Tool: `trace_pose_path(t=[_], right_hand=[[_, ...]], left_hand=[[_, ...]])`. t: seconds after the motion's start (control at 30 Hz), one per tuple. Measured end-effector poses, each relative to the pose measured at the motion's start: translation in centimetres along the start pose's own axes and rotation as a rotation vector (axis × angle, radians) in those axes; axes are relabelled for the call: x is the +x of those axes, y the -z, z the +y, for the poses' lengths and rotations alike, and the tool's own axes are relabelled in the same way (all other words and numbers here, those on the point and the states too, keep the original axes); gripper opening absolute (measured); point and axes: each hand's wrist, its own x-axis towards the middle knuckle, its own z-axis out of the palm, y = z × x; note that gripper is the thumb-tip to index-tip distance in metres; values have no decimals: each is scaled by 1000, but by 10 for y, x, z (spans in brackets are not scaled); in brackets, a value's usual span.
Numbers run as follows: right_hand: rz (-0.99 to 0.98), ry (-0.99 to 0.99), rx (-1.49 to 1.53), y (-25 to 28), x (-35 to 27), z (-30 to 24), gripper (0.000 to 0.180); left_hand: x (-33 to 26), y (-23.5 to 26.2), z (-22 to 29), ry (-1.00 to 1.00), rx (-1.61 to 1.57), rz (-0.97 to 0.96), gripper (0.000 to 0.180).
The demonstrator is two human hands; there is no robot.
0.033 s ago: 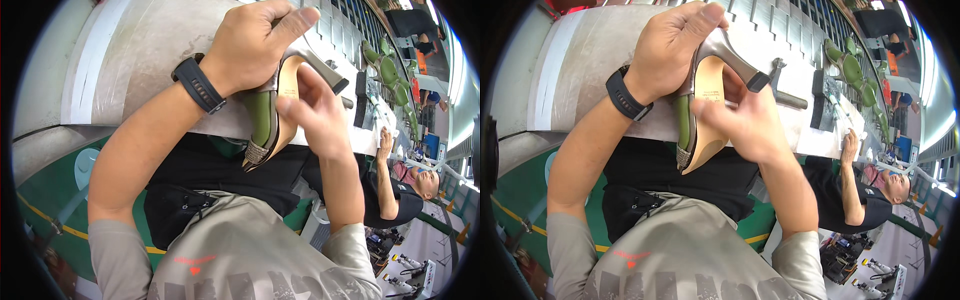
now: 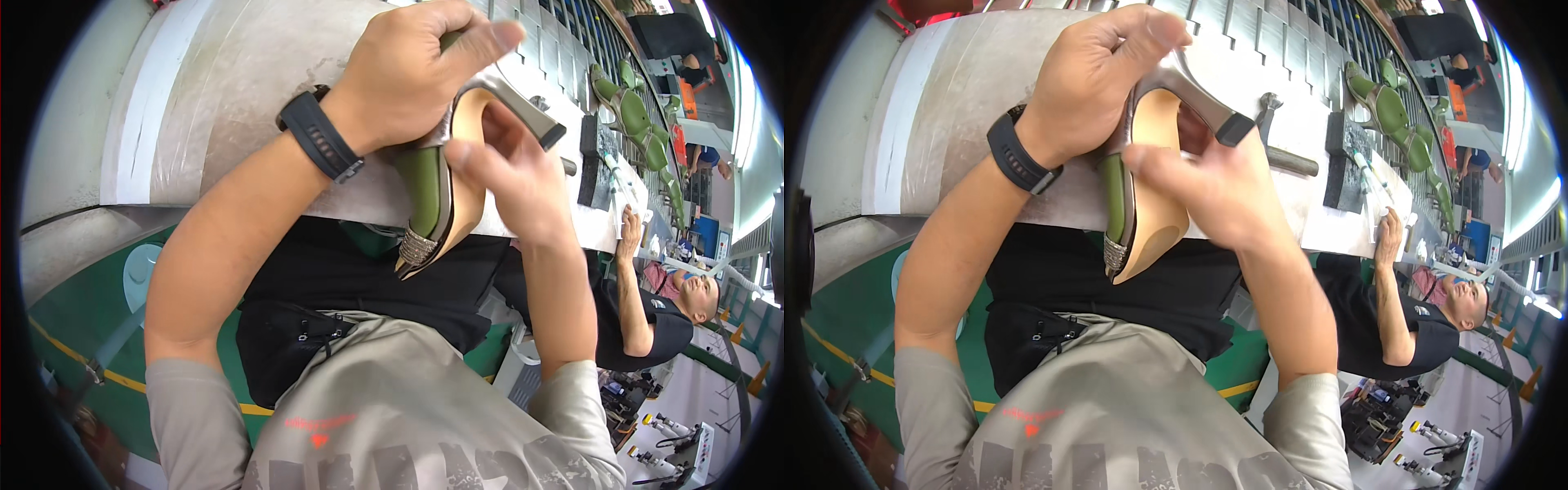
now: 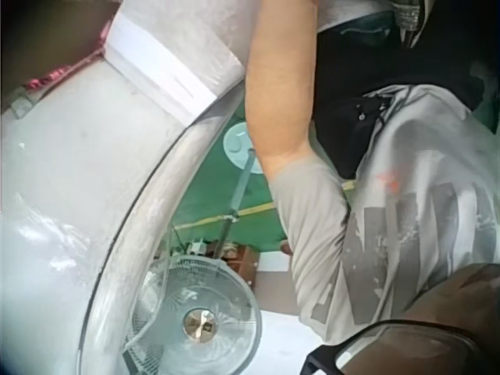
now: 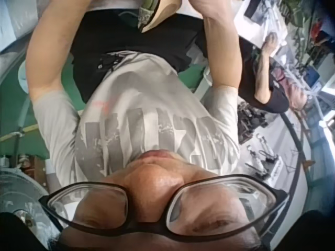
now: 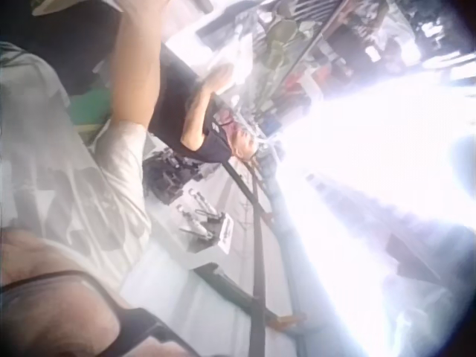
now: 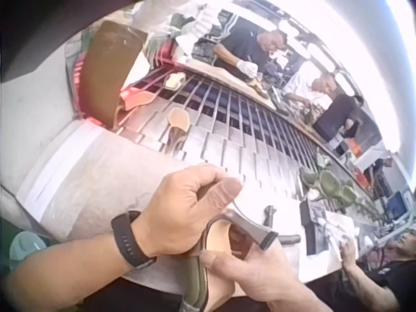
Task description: The person assembles high-heeled shoes by fitting a green upper onto a heel, hammering around the silver trim and heel seat with a hammer, and applying a tan sole to the bottom of the assembly.
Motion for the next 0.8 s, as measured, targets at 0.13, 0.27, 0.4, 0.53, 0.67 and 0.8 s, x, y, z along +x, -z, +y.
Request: trace_pose_path(t=[0.13,0.27,0.4,0.53,0.67,0.8], right_hand=[[6,187,-175,6,25,-10,40],[-2,202,-706,9,5,-31,68],[106,612,-946,29,-10,5,69],[113,696,-933,26,-14,18,74],[160,717,-904,24,-13,26,75],[175,724,-862,25,-11,30,74]], left_hand=[[6,36,8,-74,264,-178,64],[-49,60,23,-168,517,22,46],[-98,27,27,-324,718,15,66],[-103,24,27,-312,833,-85,72],[-99,24,29,-334,899,-158,76],[-98,24,25,-336,888,-172,76]])
